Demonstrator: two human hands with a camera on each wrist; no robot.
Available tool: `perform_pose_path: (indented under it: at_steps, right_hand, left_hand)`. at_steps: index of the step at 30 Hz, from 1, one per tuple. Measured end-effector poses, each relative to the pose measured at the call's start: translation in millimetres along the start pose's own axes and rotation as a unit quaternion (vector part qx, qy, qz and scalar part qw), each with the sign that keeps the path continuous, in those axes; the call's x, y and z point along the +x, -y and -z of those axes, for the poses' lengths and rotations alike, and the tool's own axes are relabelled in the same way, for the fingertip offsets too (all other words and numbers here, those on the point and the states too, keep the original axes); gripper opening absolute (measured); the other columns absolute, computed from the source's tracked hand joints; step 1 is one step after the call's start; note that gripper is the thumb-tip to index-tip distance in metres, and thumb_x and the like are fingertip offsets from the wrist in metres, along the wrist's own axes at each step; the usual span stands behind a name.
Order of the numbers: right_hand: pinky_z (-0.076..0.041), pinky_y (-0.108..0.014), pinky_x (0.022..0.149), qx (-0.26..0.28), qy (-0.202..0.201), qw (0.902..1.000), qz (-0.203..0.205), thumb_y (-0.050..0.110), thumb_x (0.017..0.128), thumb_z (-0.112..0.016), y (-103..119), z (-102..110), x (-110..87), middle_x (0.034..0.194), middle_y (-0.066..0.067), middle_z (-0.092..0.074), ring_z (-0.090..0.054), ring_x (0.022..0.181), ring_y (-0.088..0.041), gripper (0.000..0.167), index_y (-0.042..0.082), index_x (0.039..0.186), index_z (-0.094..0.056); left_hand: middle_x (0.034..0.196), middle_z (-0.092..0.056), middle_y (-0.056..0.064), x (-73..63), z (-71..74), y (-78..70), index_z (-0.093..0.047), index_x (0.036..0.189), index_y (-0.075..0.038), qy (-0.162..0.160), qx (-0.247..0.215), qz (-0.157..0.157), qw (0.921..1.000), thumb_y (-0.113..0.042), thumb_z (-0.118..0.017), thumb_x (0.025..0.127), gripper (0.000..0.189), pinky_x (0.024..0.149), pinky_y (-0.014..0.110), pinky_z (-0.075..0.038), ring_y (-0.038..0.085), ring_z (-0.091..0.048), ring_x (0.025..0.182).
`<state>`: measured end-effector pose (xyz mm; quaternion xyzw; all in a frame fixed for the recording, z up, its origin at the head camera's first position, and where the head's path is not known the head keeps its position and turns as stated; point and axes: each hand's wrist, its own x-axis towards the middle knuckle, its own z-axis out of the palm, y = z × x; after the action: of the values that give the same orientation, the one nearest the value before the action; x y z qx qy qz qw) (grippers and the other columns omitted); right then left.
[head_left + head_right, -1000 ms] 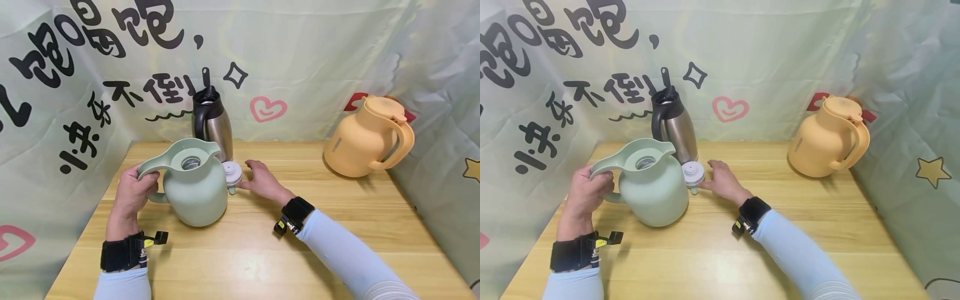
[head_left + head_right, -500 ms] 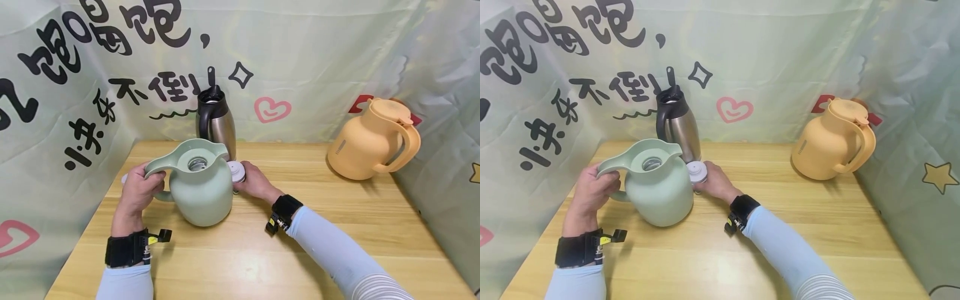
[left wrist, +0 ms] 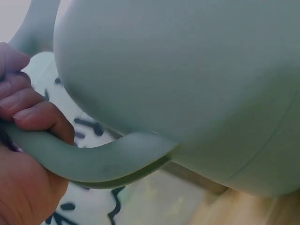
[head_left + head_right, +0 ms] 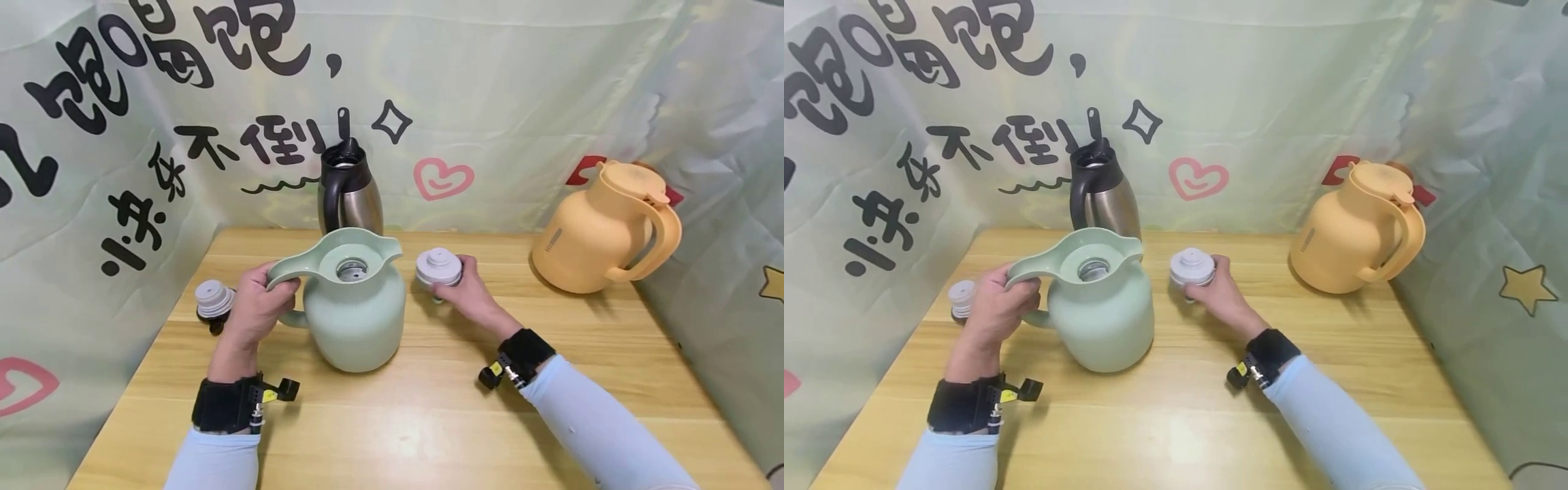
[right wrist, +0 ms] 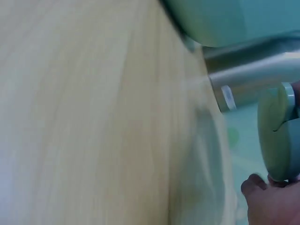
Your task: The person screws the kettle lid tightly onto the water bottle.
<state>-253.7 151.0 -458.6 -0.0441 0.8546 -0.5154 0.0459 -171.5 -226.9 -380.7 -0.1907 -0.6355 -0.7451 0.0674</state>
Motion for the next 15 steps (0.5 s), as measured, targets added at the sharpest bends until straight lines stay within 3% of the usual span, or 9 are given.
perform_pose_path:
  at_steps: [3, 5, 6, 7, 10, 12, 15]
  right_hand:
    - [-0.035, -0.045, 0.121, 0.071, -0.02, 0.9973, -0.009, 0.022, 0.092, -0.075, -3.9, 17.6, -5.8, 0.154, -0.026, -0.04, -0.046, 0.14, -0.035, 0.086, -0.003, 0.155, -0.022]
    - [-0.041, -0.036, 0.114, 0.166, -0.021, 0.9858, -0.01, 0.017, 0.096, -0.068, -5.5, 27.0, -10.6, 0.15, -0.019, -0.042, -0.049, 0.133, -0.027, 0.074, 0.0, 0.154, -0.025]
    - [-0.045, -0.033, 0.109, 0.222, -0.019, 0.9749, -0.008, 0.015, 0.098, -0.063, -6.4, 30.9, -13.3, 0.147, -0.015, -0.043, -0.051, 0.128, -0.023, 0.066, 0.003, 0.152, -0.027]
    - [-0.048, -0.03, 0.104, 0.279, -0.012, 0.9601, -0.004, 0.014, 0.1, -0.059, -7.3, 34.1, -16.1, 0.144, -0.012, -0.046, -0.053, 0.124, -0.02, 0.058, 0.006, 0.15, -0.029]
    - [-0.054, -0.033, 0.102, 0.439, 0.028, 0.8982, 0.011, 0.014, 0.104, -0.048, -10.1, 42.2, -24.5, 0.137, -0.006, -0.051, -0.061, 0.118, -0.018, 0.043, 0.014, 0.145, -0.035]
    - [-0.054, -0.04, 0.104, 0.505, 0.049, 0.8618, 0.017, 0.02, 0.107, -0.045, -12.3, 47.2, -29.8, 0.136, -0.006, -0.054, -0.063, 0.117, -0.021, 0.038, 0.016, 0.144, -0.038]
    - [-0.05, -0.045, 0.11, 0.58, 0.06, 0.8121, 0.01, 0.032, 0.108, -0.046, -13.6, 54.6, -35.4, 0.139, -0.009, -0.051, -0.061, 0.119, -0.027, 0.045, 0.015, 0.149, -0.038]
  left_hand:
    - [0.056, -0.038, -0.01, 2.4, -14.3, 3.7, -0.068, 0.081, -0.018, -0.002, 0.0, 0.01, 0.9999, 0.01, -0.058, 0.095, 0.033, 0.045, 0.03, -0.019, 0.008, -0.031, 0.044]
    - [0.057, -0.039, -0.012, 4.1, -25.1, 6.2, -0.069, 0.081, -0.019, -0.007, 0.008, 0.02, 0.9997, 0.006, -0.06, 0.095, 0.03, 0.044, 0.025, -0.023, 0.003, -0.036, 0.045]
    - [0.058, -0.04, -0.012, 4.9, -30.6, 7.5, -0.069, 0.081, -0.02, -0.011, 0.015, 0.024, 0.9995, 0.004, -0.061, 0.095, 0.029, 0.045, 0.023, -0.026, 0.002, -0.038, 0.046]
    - [0.058, -0.04, -0.012, 5.8, -36.0, 8.9, -0.068, 0.08, -0.02, -0.014, 0.022, 0.026, 0.9993, 0.003, -0.062, 0.095, 0.027, 0.045, 0.021, -0.028, 0.002, -0.04, 0.047]
    - [0.058, -0.041, -0.011, 8.3, -51.5, 13.5, -0.065, 0.079, -0.017, -0.021, 0.043, 0.032, 0.9983, 0.0, -0.065, 0.093, 0.022, 0.048, 0.02, -0.033, 0.003, -0.041, 0.048]
    - [0.058, -0.043, -0.01, 10.3, -60.7, 16.1, -0.063, 0.079, -0.015, -0.021, 0.053, 0.033, 0.9978, -0.001, -0.065, 0.091, 0.019, 0.049, 0.021, -0.034, 0.005, -0.042, 0.049]
    - [0.059, -0.045, -0.008, 12.8, -70.9, 18.9, -0.061, 0.079, -0.013, -0.021, 0.067, 0.034, 0.997, -0.003, -0.066, 0.091, 0.016, 0.051, 0.022, -0.036, 0.007, -0.043, 0.051]
